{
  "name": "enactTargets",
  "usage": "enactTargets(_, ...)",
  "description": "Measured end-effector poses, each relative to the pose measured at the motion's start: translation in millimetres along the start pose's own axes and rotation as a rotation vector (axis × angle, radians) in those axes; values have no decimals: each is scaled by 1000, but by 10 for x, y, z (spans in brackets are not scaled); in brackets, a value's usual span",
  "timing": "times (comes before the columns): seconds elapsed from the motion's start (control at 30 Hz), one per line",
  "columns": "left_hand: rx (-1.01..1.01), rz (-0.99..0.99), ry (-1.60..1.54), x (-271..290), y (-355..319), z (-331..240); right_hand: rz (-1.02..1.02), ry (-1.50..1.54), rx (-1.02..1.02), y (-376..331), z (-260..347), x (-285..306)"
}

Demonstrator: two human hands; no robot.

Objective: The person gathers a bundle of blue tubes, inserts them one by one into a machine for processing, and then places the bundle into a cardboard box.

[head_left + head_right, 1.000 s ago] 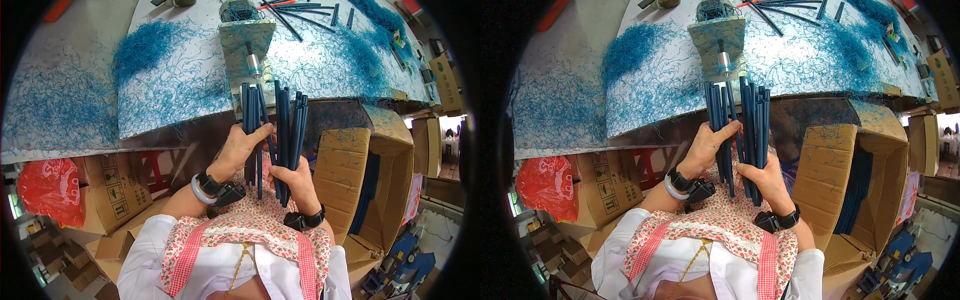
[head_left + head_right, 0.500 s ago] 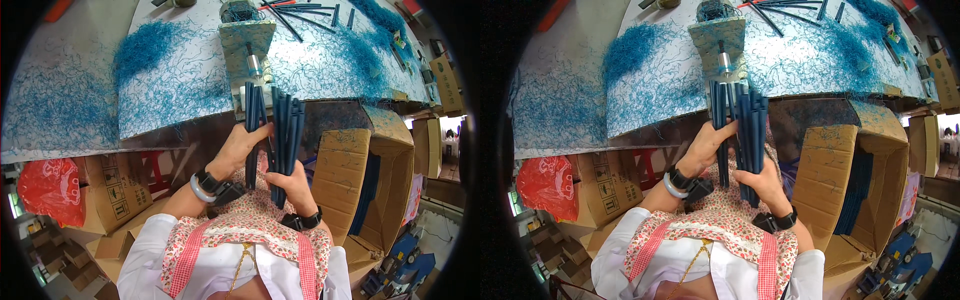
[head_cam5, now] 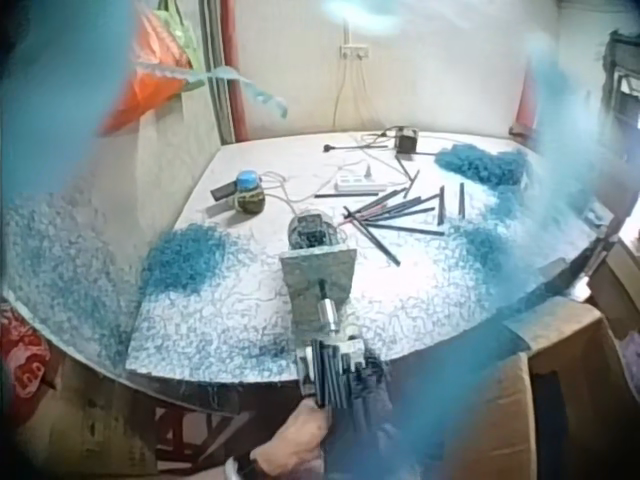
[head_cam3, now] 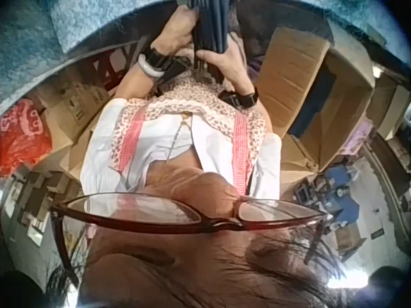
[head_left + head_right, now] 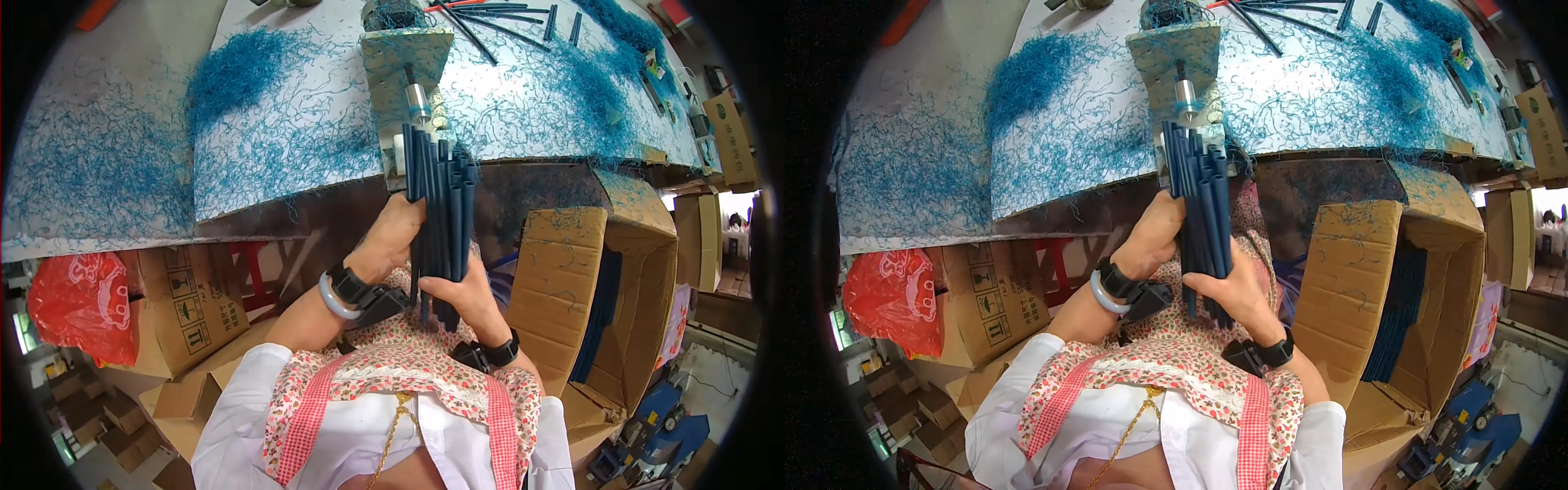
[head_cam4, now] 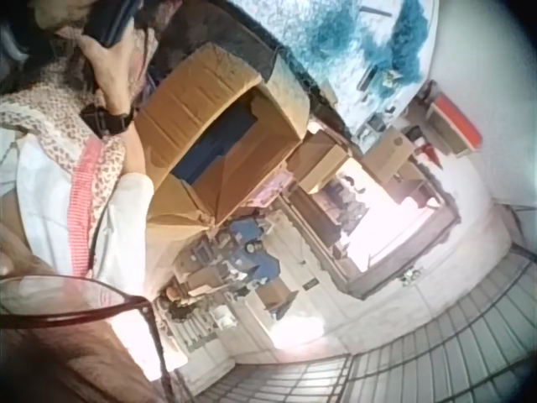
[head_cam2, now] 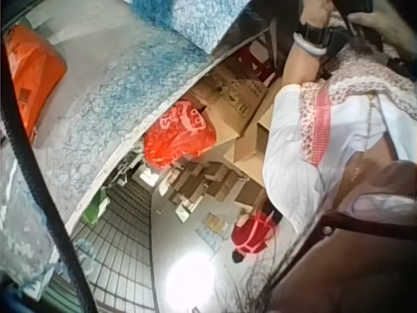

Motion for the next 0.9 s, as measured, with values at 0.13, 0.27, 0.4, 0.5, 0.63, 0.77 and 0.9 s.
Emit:
enactTargets(0.13, 48, -28, 37, -7, -78, -13, -2, 212, -50, -35, 154, 12)
enactTargets(0.27, 29, -32, 112, 137, 53, -4, 0, 317, -61, 59, 237, 47)
enactTargets(0.4, 70, -75, 173, 19, 17, -116, -3, 316, -54, 60, 215, 62)
enactTargets(0.5, 152, -124, 43, -34, -94, -170, -53, 297, 90, 39, 75, 20)
enactTargets(0.63, -9, 40, -133, -51, -10, 43, -108, -63, 223, 21, -121, -79)
enactTargets(0.77, 110, 22, 19, -10, -110, 9, -13, 100, 48, -89, -63, 31)
enactTargets(0.9, 95, 20, 190, 87, -92, 46, -35, 179, -17, -147, 34, 74)
Point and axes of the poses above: each hand's wrist, its own y-axis towards the middle knuckle, its own x-axis out of the back of the hand, z = x × y, the point moved 1 cm from there along y, towards the middle knuckle, and after that the axes turned 11 degrees about z, right-handed, at the moved point
